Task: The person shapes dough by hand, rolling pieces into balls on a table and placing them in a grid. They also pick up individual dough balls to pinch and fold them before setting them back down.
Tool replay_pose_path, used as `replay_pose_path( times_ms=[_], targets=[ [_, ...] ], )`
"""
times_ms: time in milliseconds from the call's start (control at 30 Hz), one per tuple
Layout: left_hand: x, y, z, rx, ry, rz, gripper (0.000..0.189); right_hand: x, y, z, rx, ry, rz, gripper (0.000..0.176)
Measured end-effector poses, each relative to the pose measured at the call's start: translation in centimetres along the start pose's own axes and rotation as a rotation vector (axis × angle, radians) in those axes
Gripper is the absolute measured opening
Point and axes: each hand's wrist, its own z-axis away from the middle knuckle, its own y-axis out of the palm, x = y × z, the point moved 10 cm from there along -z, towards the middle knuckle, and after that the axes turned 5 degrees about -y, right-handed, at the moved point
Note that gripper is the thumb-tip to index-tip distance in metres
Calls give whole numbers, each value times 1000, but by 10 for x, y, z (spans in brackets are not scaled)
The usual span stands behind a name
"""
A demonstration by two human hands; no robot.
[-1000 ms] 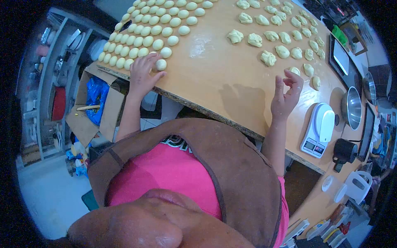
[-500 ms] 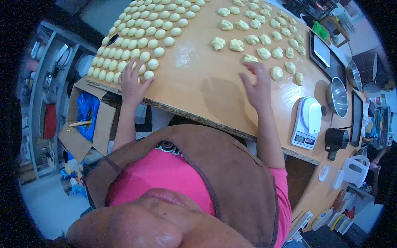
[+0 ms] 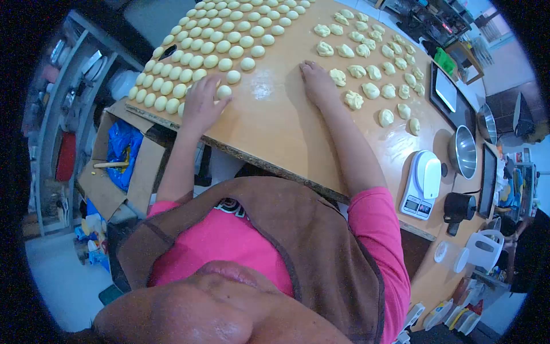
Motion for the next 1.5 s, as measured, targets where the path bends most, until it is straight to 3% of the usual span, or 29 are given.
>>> replay_pose_path(
  times_ms=[33,100,167,267,367,500,567,667,700,767,1100,1200,1367,1500],
  targets=[
    [10,9,-2,92,-44,-56,51,6,-11,1,54,50,-19,34],
    [9,10,-5,62,11,-97,48,9,-20,9,105,111,-49,31],
    [13,32,-8,281,-19,-253,44,13,-52,10,-107,-11,-132,29],
    [8,35,-9,252,8,-316,42,29,-134,33,-300,70,-355,32],
    [8,39,-8,263,8,-303,39,16,-162,70,-423,31,-482,35],
    [15,44,-12,313,-56,-272,35,-15,-143,120,-352,218,-579,37],
    [13,31,-16,231,-78,-247,32,-36,-128,140,-355,342,-646,39],
    [8,21,-19,111,-47,-195,33,-45,-133,148,-473,310,-813,39],
    [6,21,-20,110,-43,-202,33,-45,-135,148,-477,310,-818,39],
    [8,42,-17,324,-111,-292,34,-44,-141,148,-482,314,-810,40],
    [10,37,-38,216,-108,-220,55,-45,-151,153,-512,326,-778,41],
    [21,61,-53,304,-147,-279,51,-46,-151,154,-521,307,-776,40],
    [7,82,-60,497,-48,-525,34,-50,-156,159,-559,300,-765,40],
    [12,75,-62,419,-58,-440,27,-47,-161,160,-558,314,-758,40]
  ],
)
